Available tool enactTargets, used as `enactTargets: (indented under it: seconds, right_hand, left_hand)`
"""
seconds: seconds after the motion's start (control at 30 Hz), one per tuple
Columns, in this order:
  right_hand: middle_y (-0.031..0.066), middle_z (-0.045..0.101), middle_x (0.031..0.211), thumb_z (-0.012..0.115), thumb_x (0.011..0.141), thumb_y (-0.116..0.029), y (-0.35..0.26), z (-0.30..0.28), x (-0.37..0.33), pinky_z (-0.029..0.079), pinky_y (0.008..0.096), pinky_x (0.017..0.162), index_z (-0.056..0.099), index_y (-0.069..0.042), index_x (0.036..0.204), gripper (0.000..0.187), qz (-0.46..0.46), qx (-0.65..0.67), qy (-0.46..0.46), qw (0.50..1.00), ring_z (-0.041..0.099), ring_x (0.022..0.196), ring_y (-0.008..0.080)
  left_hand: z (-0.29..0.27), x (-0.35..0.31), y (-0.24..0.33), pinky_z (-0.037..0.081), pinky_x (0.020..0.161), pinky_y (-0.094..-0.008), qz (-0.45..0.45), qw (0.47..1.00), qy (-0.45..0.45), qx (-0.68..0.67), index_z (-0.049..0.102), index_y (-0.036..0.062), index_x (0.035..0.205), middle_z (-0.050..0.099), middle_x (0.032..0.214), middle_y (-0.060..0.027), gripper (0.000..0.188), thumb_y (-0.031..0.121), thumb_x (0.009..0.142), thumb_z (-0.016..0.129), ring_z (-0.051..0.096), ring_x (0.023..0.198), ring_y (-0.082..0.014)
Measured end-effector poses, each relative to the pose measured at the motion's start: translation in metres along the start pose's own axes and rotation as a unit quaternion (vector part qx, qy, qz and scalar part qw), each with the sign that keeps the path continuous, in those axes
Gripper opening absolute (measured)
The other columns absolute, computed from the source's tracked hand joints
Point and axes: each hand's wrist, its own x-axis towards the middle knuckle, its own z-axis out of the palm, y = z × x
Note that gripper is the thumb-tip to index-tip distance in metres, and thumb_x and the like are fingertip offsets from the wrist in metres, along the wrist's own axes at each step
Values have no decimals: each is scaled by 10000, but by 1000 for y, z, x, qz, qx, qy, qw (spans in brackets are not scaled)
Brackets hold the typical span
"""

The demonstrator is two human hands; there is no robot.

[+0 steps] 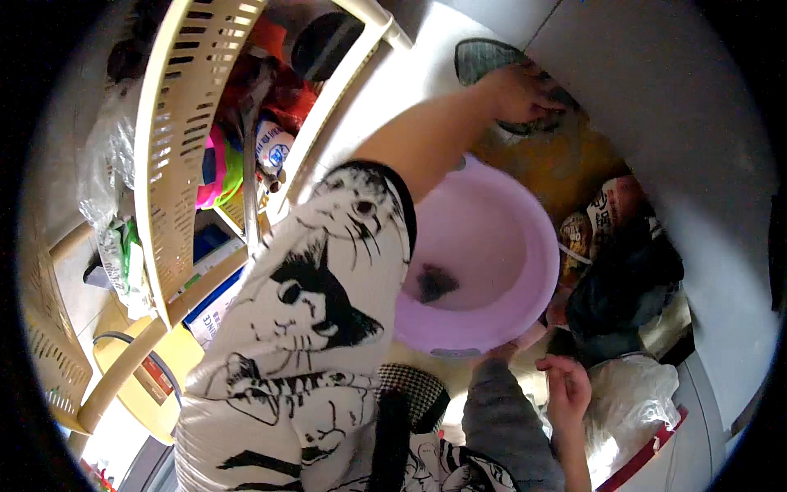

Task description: The person wipes a floor surface and the area under a shelf by hand with a cloth. They repeatedly rinse the cloth in a basin of water and continue wiping different sections of the tiled floor.

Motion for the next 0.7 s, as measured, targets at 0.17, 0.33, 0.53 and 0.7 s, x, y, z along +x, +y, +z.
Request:
enactTargets:
  seconds: [0.17,0.33,0.53,0.7]
  right_hand:
    - [111,631,870,487,846,4,4,2,4,462,285,751,595,13,899,121,9,43,16,999,592,820,184]
    - [104,630,877,471,866,-12,6,-2,-1,459,283,756,593,14,899,129,32,68,38,996,587,829,173]
    - [96,625,880,478,875,-32,11,-3,-10,454,278,760,590,15,893,123,20,122,53,991,580,823,164]
    - [95,622,896,474,875,-30,7,-12,-11,445,278,785,589,9,919,129,-3,54,33,998,576,843,159]
  left_hand:
    - [-7,-39,-16,346,999,-404,110,987,-121,-8,620,238,1089,498,1257,-34,342,195,752,571,377,1222,-273]
    - [-33,-66,0,431,894,-363,9,973,-184,-137,638,147,1032,561,1162,-52,402,26,654,573,487,1108,-273]
    - [-56,-108,1,471,784,-364,-121,971,-133,-155,644,114,986,605,1015,-74,340,27,667,566,565,957,-276]
    - [-76,-175,28,478,729,-347,-310,900,-184,-244,665,149,939,626,934,-86,251,67,720,576,607,852,-261]
